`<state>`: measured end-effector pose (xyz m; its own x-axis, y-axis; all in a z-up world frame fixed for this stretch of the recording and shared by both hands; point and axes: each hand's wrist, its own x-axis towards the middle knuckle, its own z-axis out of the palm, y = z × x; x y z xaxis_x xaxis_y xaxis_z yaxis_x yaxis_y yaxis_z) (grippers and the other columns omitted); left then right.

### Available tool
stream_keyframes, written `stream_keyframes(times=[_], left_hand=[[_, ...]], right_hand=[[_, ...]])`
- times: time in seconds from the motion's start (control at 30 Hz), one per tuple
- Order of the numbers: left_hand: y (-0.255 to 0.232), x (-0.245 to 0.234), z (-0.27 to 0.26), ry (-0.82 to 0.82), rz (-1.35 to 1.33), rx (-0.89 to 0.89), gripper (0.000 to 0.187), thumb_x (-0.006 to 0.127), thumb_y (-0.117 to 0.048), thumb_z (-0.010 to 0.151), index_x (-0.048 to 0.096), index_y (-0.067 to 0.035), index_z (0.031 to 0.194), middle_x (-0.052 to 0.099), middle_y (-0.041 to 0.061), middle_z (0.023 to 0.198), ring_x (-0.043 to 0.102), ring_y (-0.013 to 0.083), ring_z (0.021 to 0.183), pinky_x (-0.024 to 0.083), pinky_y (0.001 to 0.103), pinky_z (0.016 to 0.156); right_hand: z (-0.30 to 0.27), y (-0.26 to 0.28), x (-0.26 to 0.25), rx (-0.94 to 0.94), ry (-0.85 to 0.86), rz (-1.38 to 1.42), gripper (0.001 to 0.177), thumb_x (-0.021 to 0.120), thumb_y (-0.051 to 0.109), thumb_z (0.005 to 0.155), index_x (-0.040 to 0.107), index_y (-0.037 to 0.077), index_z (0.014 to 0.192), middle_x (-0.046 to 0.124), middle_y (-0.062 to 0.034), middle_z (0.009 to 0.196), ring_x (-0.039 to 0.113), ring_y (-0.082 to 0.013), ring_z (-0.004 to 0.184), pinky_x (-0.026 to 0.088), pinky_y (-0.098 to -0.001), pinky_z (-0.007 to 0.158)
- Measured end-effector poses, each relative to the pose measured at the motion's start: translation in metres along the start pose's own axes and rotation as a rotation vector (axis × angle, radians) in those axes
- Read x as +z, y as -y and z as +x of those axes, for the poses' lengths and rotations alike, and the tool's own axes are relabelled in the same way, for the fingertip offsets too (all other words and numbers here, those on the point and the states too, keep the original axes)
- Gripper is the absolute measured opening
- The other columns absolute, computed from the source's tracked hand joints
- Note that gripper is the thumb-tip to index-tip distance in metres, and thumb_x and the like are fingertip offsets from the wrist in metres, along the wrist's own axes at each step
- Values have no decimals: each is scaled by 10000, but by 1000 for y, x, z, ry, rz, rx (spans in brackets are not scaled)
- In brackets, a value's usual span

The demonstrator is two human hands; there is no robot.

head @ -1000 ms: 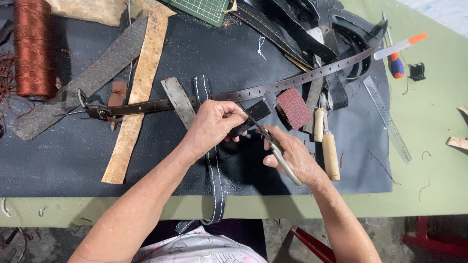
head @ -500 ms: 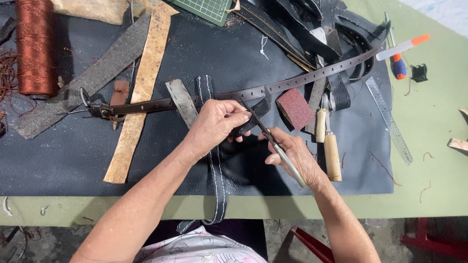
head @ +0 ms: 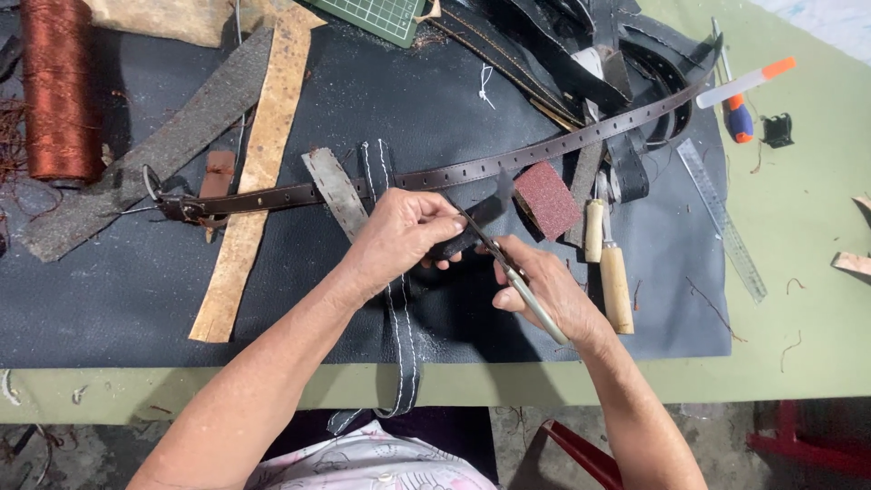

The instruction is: Cutting leather strips and assembling them into a belt at a workshop table

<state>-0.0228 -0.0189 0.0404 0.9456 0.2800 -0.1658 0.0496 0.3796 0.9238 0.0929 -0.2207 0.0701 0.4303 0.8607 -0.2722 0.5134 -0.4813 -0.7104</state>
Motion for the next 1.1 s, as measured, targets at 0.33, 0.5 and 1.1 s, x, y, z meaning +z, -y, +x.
stream_keyframes(times=[0.33,0.5,1.1], left_hand=[[-1,7,-1,10,-37,-53,86,676,-54,822,752,-14,811,725,185,599,704,176,467,475,195,377],[2,5,0,7,-53,-82,97,666,-57,824,747,-6,811,722,190,600,702,177,469,474,202,376],[16,2,7,29,-25,-69,108,681,-84,855,765,-16,856,753,178,698,720,182,551,507,216,415]], right_hand=[[-2,-17,7,45,-7,28,904,617,883,665,605,174,1226,615,-106,756,622,-260,670,498,-402,626],[-3,-28,9,49,-46,60,780,722,805,643,668,211,1146,570,-62,652,513,-179,592,445,-336,584],[-5,-13,2,5,-11,-5,887,626,873,684,585,178,1232,627,-101,759,616,-266,672,511,-419,636]])
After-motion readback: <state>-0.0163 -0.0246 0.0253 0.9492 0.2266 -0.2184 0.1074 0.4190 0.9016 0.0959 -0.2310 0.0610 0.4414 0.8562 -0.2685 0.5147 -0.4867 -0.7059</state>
